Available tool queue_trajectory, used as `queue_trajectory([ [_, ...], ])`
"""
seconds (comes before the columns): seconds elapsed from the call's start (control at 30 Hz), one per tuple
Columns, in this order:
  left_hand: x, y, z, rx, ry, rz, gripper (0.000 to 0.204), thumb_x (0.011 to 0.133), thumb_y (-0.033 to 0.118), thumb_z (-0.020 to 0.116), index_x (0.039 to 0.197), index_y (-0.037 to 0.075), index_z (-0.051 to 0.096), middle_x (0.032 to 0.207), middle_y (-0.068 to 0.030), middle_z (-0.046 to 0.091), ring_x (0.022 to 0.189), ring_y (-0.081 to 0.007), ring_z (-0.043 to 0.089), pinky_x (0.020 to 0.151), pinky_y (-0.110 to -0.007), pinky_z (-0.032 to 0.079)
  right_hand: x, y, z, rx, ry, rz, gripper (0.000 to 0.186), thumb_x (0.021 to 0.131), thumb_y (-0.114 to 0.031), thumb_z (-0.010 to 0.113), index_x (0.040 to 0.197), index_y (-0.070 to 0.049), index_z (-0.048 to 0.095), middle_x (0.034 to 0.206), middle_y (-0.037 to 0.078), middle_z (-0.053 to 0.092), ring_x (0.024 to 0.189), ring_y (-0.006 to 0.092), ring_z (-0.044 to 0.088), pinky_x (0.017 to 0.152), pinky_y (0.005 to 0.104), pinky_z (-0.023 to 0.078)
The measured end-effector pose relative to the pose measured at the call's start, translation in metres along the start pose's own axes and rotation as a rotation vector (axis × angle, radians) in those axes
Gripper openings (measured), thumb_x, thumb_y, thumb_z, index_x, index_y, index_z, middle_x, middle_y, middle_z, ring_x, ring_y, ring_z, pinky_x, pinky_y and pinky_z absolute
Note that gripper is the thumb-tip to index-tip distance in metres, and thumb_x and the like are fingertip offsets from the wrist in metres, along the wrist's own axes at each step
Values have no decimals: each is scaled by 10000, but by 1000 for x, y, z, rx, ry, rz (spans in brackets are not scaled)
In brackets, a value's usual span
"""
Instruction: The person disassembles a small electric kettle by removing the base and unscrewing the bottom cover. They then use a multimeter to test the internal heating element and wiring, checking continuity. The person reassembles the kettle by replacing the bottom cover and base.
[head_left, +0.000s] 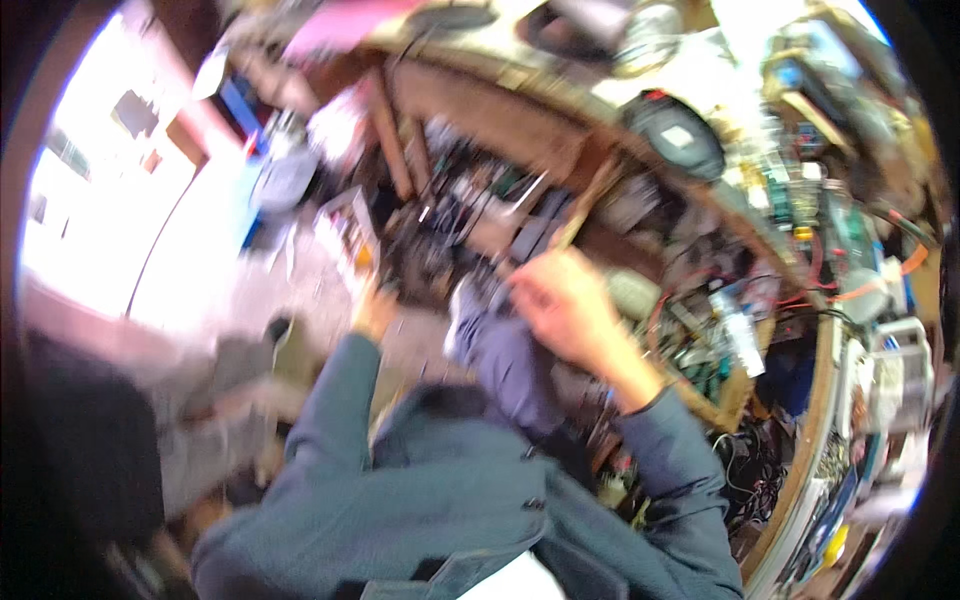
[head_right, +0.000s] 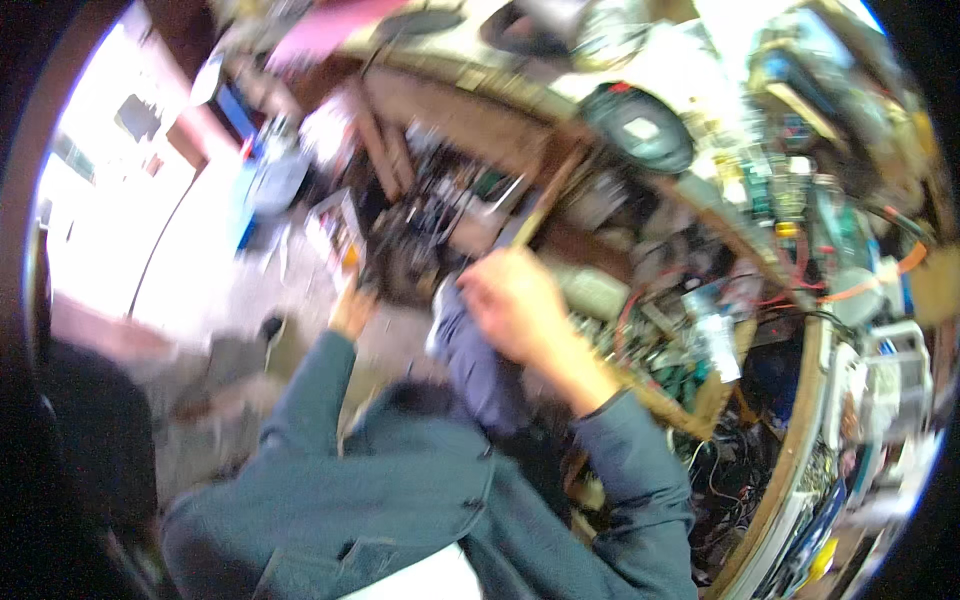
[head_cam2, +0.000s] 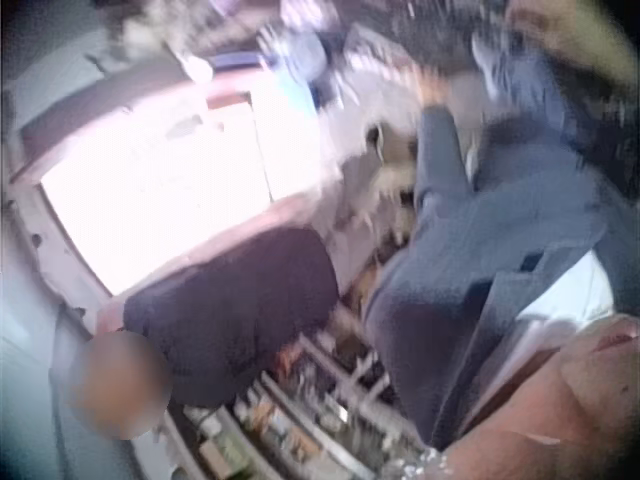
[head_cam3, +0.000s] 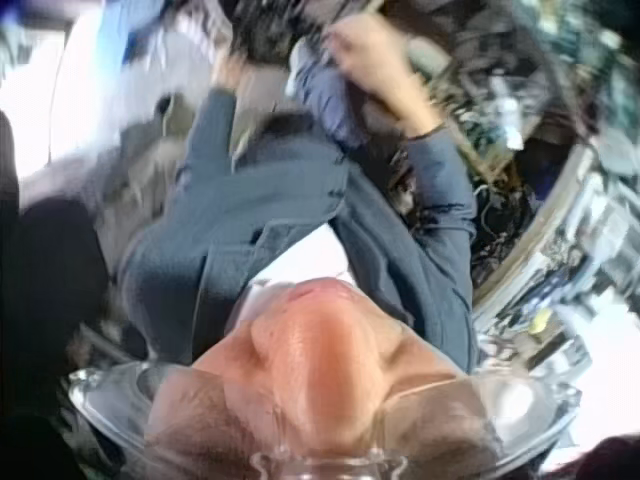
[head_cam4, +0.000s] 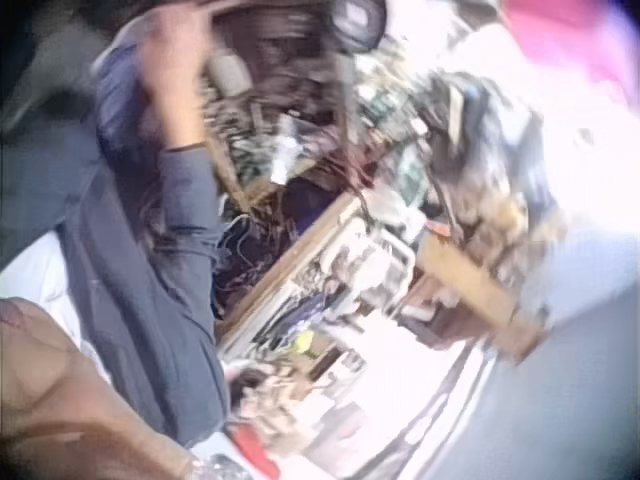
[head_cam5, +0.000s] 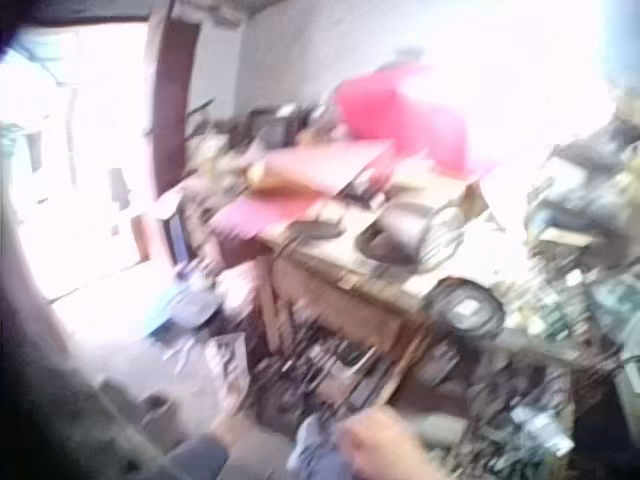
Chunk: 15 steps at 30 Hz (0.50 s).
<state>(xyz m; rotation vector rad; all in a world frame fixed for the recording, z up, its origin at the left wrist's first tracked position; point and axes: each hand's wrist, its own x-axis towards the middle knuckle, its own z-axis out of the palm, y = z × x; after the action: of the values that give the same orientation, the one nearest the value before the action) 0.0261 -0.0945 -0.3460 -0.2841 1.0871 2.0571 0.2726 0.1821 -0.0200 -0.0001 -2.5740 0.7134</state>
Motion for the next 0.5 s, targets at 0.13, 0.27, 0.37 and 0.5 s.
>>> queue_trajectory([
  [0.13, 45, -2, -59, 266, 244, -109, 542, 1028, 532, 603, 1427, 171, 543, 1272, -151, 694, 1079, -297, 669, 896, -467, 547, 9, 1, 10, 73, -62, -56, 105, 895, -141, 722, 970, -70, 737, 975, 105, 693, 973, 335, 641, 868, 431, 544],
  [0.27, 11, 21, 90, 460, 69, 20, 512, 1038, 416, 630, 1394, 64, 522, 1225, -193, 720, 1038, -318, 722, 868, -427, 582, 3, -4, -5, 69, -55, 24, 131, 890, -151, 731, 997, -77, 741, 1007, 87, 692, 989, 329, 631, 862, 428, 543],
  [0.37, -4, 46, 172, 558, -38, 250, 338, 1064, 317, 631, 1247, 33, 656, 1073, -135, 766, 927, -209, 734, 796, -312, 563, -4, -10, -11, 33, -101, 41, 158, 871, -138, 757, 1025, -101, 750, 1079, 68, 705, 996, 313, 627, 856, 421, 541],
  [0.5, -10, 83, 270, 710, -223, 707, 296, 1063, 214, 637, 1261, -4, 670, 1007, -82, 763, 893, -135, 703, 817, -288, 557, -5, -14, -15, 30, -134, 38, 179, 854, -159, 757, 1028, -119, 748, 1076, 42, 696, 972, 305, 612, 842, 406, 549],
])
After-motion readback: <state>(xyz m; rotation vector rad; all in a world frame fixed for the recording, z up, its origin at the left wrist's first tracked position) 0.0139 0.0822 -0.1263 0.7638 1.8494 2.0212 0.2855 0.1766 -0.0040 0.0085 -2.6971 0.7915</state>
